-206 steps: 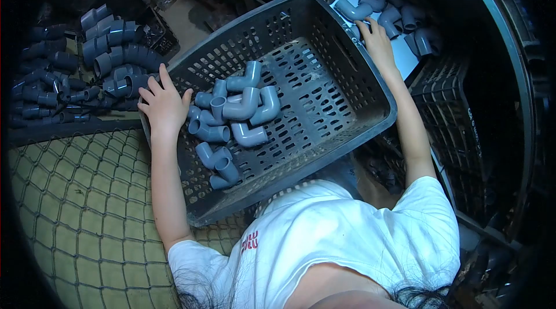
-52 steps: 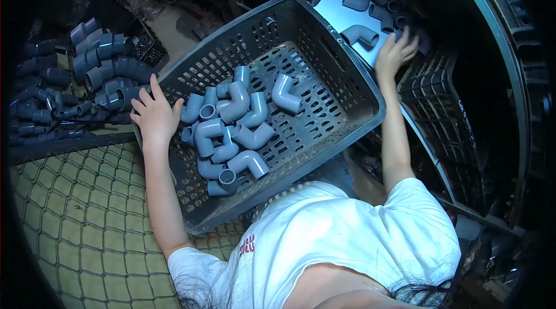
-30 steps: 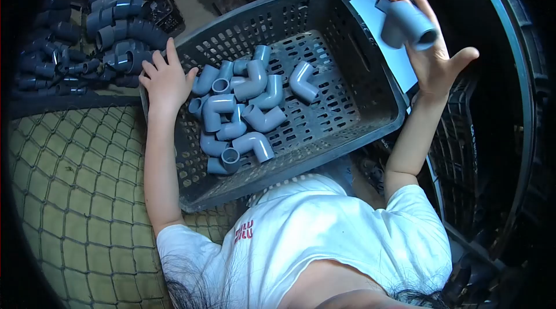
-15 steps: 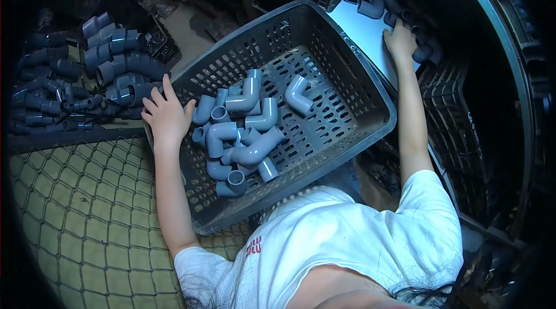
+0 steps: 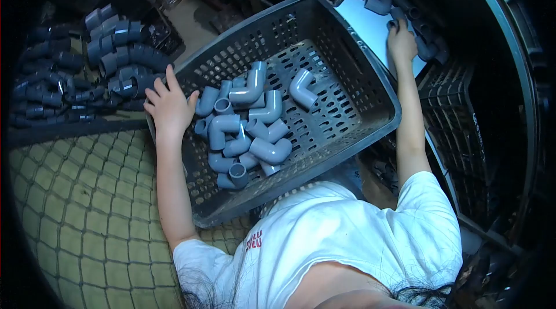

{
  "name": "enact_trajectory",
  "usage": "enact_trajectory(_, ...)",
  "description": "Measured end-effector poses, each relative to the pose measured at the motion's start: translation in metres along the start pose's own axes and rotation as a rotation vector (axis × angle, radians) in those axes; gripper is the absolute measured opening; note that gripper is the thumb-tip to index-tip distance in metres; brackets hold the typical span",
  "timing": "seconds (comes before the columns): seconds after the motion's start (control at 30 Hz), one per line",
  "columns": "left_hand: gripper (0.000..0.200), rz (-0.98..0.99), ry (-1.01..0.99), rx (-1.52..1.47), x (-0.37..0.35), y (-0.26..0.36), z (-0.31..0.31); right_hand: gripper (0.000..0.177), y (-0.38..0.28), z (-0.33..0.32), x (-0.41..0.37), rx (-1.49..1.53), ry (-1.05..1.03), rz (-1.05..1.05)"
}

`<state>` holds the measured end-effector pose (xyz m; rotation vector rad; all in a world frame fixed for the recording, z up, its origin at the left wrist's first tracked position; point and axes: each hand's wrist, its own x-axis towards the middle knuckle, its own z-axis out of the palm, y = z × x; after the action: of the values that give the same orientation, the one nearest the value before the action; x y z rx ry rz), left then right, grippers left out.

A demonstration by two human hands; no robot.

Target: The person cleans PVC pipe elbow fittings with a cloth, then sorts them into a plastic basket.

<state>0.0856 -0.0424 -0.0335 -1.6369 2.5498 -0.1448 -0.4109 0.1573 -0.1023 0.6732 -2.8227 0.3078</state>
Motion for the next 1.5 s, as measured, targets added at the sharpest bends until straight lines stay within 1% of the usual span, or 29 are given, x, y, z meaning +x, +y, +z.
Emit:
enact_trajectory(0.03, 0.089, 0.004, 0.004, -0.006, -0.001, -0.001, 0.001, 0.054, 0.012, 0.005, 0.003, 0.002, -0.016, -0.02)
enact_trajectory(0.1, 0.089, -0.019, 0.012, 0.007, -0.002, -0.003, 0.006, 0.048, 0.029, 0.015, 0.008, 0.342, 0.205, -0.108)
enact_trajectory(0.17, 0.089, 0.0, 0.04, 0.077, 0.0, -0.004, 0.01, 0.046, 0.018, -0.047, -0.015, 1.072, -0.323, 0.243)
enact_trajectory(0.23, 0.089, 0.004, 0.028, 0.089, 0.0, -0.005, 0.01, 0.049, -0.002, -0.107, -0.058, 1.411, -0.401, 0.13)
enact_trajectory(0.27, 0.089, -0.005, 0.019, 0.089, 0.001, -0.004, 0.007, 0.053, -0.018, -0.135, -0.082, 1.439, -0.428, -0.018)
enact_trajectory(0.3, 0.089, -0.005, 0.013, 0.086, 0.002, -0.001, 0.006, 0.058, -0.03, -0.153, -0.102, 1.46, -0.447, -0.164)
enact_trajectory(0.33, 0.089, 0.012, 0.03, 0.089, 0.003, -0.002, 0.007, 0.062, -0.029, -0.154, -0.115, 1.469, -0.466, -0.34)
enact_trajectory(0.37, 0.09, 0.004, -0.013, 0.067, 0.003, 0.001, 0.002, 0.067, -0.025, -0.155, -0.122, 1.467, -0.481, -0.518)
enact_trajectory(0.4, 0.09, 0.012, -0.01, 0.071, 0.004, 0.0, 0.003, 0.071, -0.022, -0.161, -0.119, 1.424, -0.575, -0.578)
enact_trajectory(0.43, 0.09, 0.011, -0.007, 0.076, 0.004, -0.001, 0.004, 0.064, -0.025, -0.167, -0.118, 1.335, -0.436, -0.48)
enact_trajectory(0.5, 0.09, 0.016, 0.003, 0.071, 0.003, 0.0, 0.004, 0.056, -0.024, -0.159, -0.101, 1.235, -0.326, -0.227)
enact_trajectory(0.57, 0.09, 0.007, 0.018, 0.076, 0.001, -0.003, 0.002, 0.048, -0.018, -0.131, -0.074, 1.082, -0.28, -0.074)
enact_trajectory(0.63, 0.09, 0.002, -0.001, -0.004, 0.001, -0.002, 0.002, 0.044, -0.002, -0.073, -0.032, 0.837, -0.175, -0.099)
enact_trajectory(0.7, 0.091, -0.006, 0.012, -0.004, 0.0, -0.003, 0.004, 0.043, -0.011, -0.047, 0.0, 0.56, -0.129, -0.215)
enact_trajectory(0.77, 0.091, -0.009, -0.044, 0.1, 0.001, -0.006, 0.008, 0.049, -0.009, 0.005, 0.04, 0.357, 0.253, -0.63)
enact_trajectory(0.8, 0.091, -0.017, -0.045, 0.051, -0.001, -0.003, 0.002, 0.056, -0.015, 0.011, 0.045, 0.208, 0.23, -0.645)
enact_trajectory(0.83, 0.091, -0.021, -0.032, 0.054, -0.002, -0.001, 0.0, 0.056, -0.018, 0.016, 0.047, 0.216, 0.242, -0.645)
enact_trajectory(0.9, 0.092, -0.027, -0.029, 0.005, -0.004, -0.002, 0.0, 0.06, -0.028, 0.023, 0.047, 0.285, -0.023, -0.512)
enact_trajectory(0.97, 0.092, -0.032, -0.018, -0.009, -0.004, -0.003, 0.0, 0.063, -0.033, 0.025, 0.041, 0.227, -0.014, -0.473)
enact_trajectory(1.03, 0.092, -0.018, -0.023, -0.008, -0.002, -0.002, 0.001, 0.062, -0.041, 0.001, 0.021, 0.077, -0.183, -0.42)
enact_trajectory(1.1, 0.092, -0.019, -0.019, -0.015, -0.003, -0.001, 0.0, 0.059, -0.035, -0.003, 0.003, 0.111, -0.131, -0.458)
enact_trajectory(1.17, 0.092, -0.009, -0.015, -0.002, -0.001, -0.002, 0.001, 0.055, -0.016, 0.017, 0.003, 0.422, 0.303, -0.594)
enact_trajectory(1.2, 0.092, -0.011, -0.021, -0.004, -0.001, -0.001, 0.002, 0.055, -0.018, -0.001, -0.001, 0.61, 0.133, -0.414)
enact_trajectory(1.23, 0.092, -0.014, -0.004, -0.006, -0.001, 0.0, 0.003, 0.052, -0.036, -0.051, -0.024, 0.902, -0.055, -0.19)
enact_trajectory(1.3, 0.092, -0.003, 0.012, -0.003, -0.001, 0.001, 0.003, 0.052, -0.046, -0.098, -0.041, 1.133, -0.121, -0.242)
enact_trajectory(1.37, 0.091, -0.019, -0.018, -0.007, 0.0, 0.002, 0.001, 0.053, -0.054, -0.134, -0.062, 1.31, -0.255, -0.497)
enact_trajectory(1.4, 0.091, -0.007, -0.014, -0.004, 0.0, 0.004, 0.0, 0.063, -0.055, -0.147, -0.07, 1.25, -0.343, -0.607)
enact_trajectory(1.43, 0.091, -0.005, -0.018, -0.01, 0.0, 0.004, 0.0, 0.068, -0.058, -0.164, -0.083, 1.283, -0.491, -0.625)
enact_trajectory(1.5, 0.091, -0.005, -0.022, -0.014, 0.0, 0.003, -0.003, 0.069, -0.052, -0.165, -0.094, 1.274, -0.563, -0.648)
